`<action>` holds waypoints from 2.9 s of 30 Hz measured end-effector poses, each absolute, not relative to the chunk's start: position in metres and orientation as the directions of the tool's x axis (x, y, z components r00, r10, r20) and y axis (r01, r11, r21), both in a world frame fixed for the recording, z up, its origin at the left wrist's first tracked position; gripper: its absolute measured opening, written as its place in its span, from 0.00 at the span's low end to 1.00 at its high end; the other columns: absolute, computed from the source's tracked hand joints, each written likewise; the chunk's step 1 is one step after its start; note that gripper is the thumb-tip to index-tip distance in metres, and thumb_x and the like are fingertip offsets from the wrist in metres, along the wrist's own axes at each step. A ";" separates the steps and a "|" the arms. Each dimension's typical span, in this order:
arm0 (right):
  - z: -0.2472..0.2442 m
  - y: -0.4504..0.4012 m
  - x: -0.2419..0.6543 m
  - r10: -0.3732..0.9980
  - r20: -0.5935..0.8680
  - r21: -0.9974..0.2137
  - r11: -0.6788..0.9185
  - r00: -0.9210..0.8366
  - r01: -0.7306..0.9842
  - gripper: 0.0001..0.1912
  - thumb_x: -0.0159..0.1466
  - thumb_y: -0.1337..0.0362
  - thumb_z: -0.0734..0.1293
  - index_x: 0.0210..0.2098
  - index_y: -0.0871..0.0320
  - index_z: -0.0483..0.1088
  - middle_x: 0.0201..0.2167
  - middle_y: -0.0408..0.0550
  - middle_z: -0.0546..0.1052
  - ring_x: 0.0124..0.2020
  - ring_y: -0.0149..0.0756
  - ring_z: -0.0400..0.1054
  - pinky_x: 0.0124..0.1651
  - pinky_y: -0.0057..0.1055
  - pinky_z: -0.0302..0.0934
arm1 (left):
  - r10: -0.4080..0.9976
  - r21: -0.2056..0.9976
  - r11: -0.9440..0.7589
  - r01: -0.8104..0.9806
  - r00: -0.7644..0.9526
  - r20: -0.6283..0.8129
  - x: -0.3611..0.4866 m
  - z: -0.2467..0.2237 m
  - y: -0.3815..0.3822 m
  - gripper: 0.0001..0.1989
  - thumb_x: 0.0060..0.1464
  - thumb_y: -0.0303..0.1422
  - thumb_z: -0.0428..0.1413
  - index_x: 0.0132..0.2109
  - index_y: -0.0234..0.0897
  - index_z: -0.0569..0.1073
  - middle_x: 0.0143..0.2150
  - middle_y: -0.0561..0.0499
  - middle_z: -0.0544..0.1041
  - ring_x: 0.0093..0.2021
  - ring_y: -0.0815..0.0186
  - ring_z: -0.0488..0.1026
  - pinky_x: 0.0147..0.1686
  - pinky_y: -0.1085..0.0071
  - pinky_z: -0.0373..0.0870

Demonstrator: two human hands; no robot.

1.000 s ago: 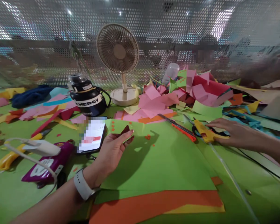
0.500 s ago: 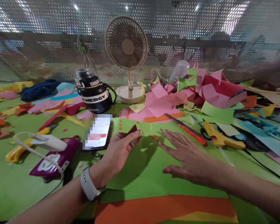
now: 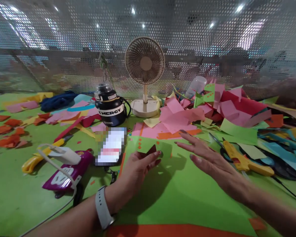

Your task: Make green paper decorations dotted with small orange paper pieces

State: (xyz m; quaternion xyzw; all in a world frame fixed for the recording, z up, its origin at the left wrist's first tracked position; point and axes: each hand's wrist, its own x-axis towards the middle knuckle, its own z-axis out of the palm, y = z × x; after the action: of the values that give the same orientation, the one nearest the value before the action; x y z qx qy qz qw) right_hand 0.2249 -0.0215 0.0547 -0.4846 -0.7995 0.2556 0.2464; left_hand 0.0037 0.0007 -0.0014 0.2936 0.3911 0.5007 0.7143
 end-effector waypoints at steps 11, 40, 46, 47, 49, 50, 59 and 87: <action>0.037 -0.014 0.194 0.864 0.137 -0.533 0.476 -0.484 0.699 0.26 0.66 0.48 0.56 0.63 0.40 0.55 0.70 0.42 0.40 0.68 0.56 0.33 0.56 0.66 0.52 | 0.935 0.817 0.351 -0.458 0.223 -0.276 0.003 0.010 -0.007 0.10 0.41 0.31 0.67 0.34 0.34 0.80 0.35 0.46 0.80 0.33 0.65 0.73 0.40 0.68 0.70; 0.021 -0.017 0.187 0.712 0.373 -0.058 0.659 -0.596 0.750 0.31 0.66 0.50 0.58 0.66 0.49 0.50 0.69 0.51 0.44 0.69 0.52 0.35 0.63 0.59 0.45 | 0.934 0.813 0.353 -0.463 0.232 -0.273 0.005 0.011 -0.010 0.13 0.41 0.30 0.67 0.38 0.35 0.80 0.40 0.46 0.81 0.35 0.66 0.76 0.36 0.73 0.71; 0.022 -0.015 0.188 0.703 0.374 -0.038 0.663 -0.605 0.747 0.30 0.67 0.50 0.57 0.65 0.52 0.53 0.68 0.55 0.47 0.68 0.54 0.37 0.62 0.59 0.47 | 0.915 0.779 0.402 -0.481 0.184 -0.359 0.006 0.010 -0.010 0.10 0.37 0.30 0.69 0.31 0.33 0.79 0.32 0.47 0.81 0.31 0.67 0.75 0.33 0.73 0.71; 0.022 -0.015 0.188 0.701 0.376 -0.036 0.665 -0.606 0.746 0.30 0.67 0.50 0.57 0.65 0.52 0.53 0.68 0.56 0.48 0.68 0.53 0.38 0.62 0.58 0.47 | 0.914 0.780 0.403 -0.479 0.179 -0.363 0.006 0.010 -0.010 0.10 0.37 0.30 0.69 0.31 0.33 0.78 0.32 0.47 0.81 0.30 0.67 0.75 0.33 0.73 0.71; 0.021 -0.014 0.188 0.696 0.383 -0.034 0.667 -0.607 0.744 0.29 0.67 0.51 0.57 0.65 0.53 0.55 0.67 0.58 0.51 0.68 0.54 0.40 0.62 0.58 0.47 | 0.917 0.784 0.397 -0.478 0.181 -0.354 0.006 0.011 -0.010 0.10 0.38 0.29 0.69 0.31 0.33 0.79 0.32 0.47 0.81 0.31 0.68 0.75 0.33 0.73 0.71; 0.021 -0.014 0.188 0.693 0.388 -0.035 0.670 -0.608 0.742 0.28 0.67 0.51 0.57 0.64 0.54 0.56 0.67 0.59 0.52 0.67 0.54 0.41 0.62 0.58 0.47 | 0.920 0.784 0.390 -0.483 0.186 -0.344 0.006 0.011 -0.011 0.10 0.38 0.29 0.68 0.32 0.33 0.79 0.33 0.47 0.81 0.31 0.68 0.75 0.33 0.74 0.71; 0.028 -0.010 0.189 0.754 0.493 -0.451 0.648 -0.433 0.614 0.18 0.67 0.60 0.60 0.56 0.51 0.66 0.61 0.52 0.64 0.64 0.44 0.52 0.62 0.49 0.52 | 0.926 0.794 0.376 -0.478 0.232 -0.299 0.005 0.007 -0.009 0.11 0.39 0.29 0.69 0.34 0.33 0.79 0.34 0.49 0.80 0.32 0.70 0.74 0.36 0.74 0.72; 0.023 -0.002 0.187 0.967 0.103 -0.976 0.144 -0.233 0.164 0.24 0.59 0.63 0.67 0.54 0.58 0.64 0.32 0.43 0.70 0.35 0.31 0.67 0.41 0.32 0.64 | 0.927 0.820 0.360 -0.445 0.270 -0.260 0.005 0.008 -0.014 0.07 0.45 0.33 0.66 0.30 0.34 0.80 0.34 0.48 0.80 0.34 0.67 0.74 0.36 0.69 0.76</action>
State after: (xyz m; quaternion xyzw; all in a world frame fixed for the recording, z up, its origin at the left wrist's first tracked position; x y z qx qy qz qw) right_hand 0.1868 -0.0020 0.0227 -0.4516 -0.6263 0.4735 0.4238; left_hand 0.0054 -0.0136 0.0078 0.3162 0.3807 0.4690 0.7315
